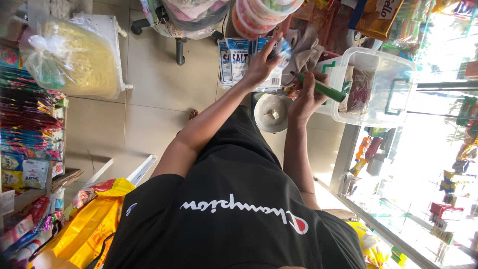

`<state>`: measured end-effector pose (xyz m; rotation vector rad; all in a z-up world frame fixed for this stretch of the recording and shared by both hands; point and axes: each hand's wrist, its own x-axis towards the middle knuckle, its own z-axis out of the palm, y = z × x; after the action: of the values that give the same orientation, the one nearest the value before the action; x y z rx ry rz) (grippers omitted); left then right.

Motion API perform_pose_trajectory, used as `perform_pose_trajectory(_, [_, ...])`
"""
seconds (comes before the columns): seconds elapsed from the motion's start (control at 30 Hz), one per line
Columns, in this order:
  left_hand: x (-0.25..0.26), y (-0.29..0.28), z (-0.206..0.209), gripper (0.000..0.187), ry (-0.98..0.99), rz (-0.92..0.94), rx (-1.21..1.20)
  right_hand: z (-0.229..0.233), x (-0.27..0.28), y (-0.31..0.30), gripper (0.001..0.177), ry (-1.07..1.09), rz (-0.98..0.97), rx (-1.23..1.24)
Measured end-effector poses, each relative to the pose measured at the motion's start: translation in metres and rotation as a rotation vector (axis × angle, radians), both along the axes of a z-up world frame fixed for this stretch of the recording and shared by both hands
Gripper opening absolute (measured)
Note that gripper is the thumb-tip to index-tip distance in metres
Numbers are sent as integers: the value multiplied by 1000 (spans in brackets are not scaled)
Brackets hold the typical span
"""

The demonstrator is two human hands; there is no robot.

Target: The person repeatedly wipes the surface of small salt packages with a cloth and a green marker-like tool, then places them into a yellow bag. The person handles multiple packages one at a time, wiping each before bagging.

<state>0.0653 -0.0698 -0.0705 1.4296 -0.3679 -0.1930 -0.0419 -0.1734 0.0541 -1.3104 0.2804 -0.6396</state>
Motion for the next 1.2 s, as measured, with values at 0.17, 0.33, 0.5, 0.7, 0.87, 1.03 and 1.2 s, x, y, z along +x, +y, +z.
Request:
perform_pose_trajectory(0.17, [-10, 31, 26, 63, -168, 154, 456, 5, 2, 0, 18, 6, -7, -35])
perform_pose_trajectory(0.33, [-36, 72, 70, 13, -575, 120, 484, 17, 15, -1, 16, 54, 102, -86])
perform_pose_trajectory(0.5, [-47, 84, 99, 26, -694, -34, 493, 14, 23, 3, 19, 124, 346, -225])
perform_pose_trajectory(0.7, [-48, 91, 104, 23, -683, 6, 408, 7, 21, 6, 22, 132, 369, -198])
perform_pose_trajectory(0.87, [-48, 90, 85, 29, -573, -177, 402, 0, 13, 7, 23, 216, 591, -170])
perform_pose_trajectory(1.03, [-56, 79, 68, 29, -465, -227, 747, -37, -3, 22, 17, 382, 331, -120])
perform_pose_trajectory(1.2, [-58, 67, 66, 26, -588, -181, 741, -76, 15, -4, 21, 357, 357, -95])
